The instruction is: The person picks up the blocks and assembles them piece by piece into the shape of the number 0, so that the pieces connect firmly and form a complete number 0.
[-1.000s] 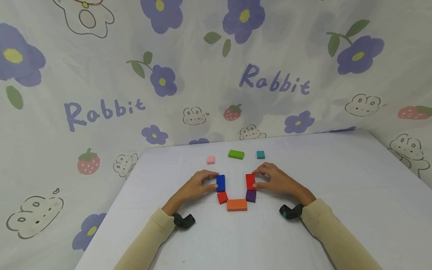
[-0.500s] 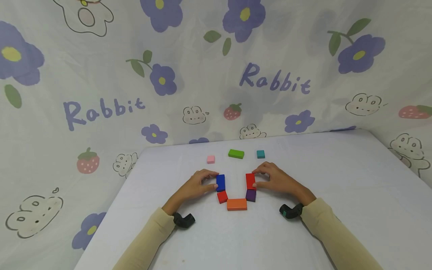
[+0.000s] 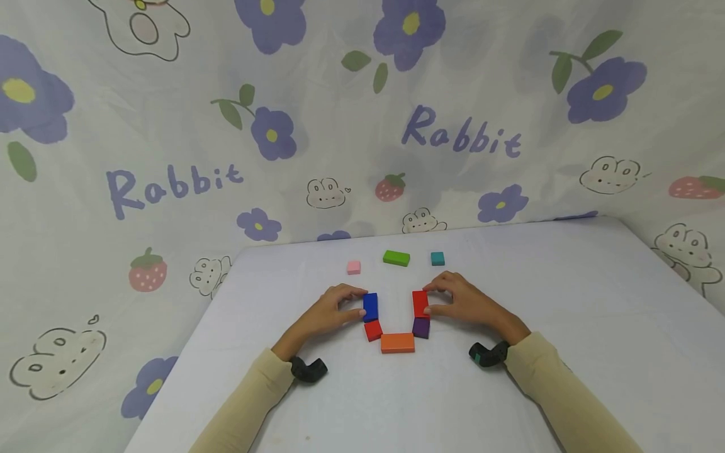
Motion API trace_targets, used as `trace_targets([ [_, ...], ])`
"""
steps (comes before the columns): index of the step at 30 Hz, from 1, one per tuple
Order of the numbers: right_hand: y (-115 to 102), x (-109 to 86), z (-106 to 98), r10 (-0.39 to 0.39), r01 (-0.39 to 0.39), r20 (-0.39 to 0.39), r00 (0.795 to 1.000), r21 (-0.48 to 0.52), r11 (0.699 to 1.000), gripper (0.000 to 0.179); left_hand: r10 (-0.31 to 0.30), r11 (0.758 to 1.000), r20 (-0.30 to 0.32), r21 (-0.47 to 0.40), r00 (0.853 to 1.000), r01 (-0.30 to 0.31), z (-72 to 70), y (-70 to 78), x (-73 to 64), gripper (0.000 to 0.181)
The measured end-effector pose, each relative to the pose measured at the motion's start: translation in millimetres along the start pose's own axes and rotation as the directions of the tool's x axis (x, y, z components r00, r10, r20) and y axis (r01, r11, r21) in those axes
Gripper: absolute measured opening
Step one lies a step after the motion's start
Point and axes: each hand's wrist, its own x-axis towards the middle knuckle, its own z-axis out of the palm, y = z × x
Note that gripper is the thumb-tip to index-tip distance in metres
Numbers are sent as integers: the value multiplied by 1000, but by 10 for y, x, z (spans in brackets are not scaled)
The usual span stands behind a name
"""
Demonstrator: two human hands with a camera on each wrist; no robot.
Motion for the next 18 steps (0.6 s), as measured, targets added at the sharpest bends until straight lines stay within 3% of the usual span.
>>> trace_targets([
  [18,-8,9,-4,25,-25,14,1000,-18,1000,51,-17,1000,6,19,1000,17,-10,26,-9,44],
])
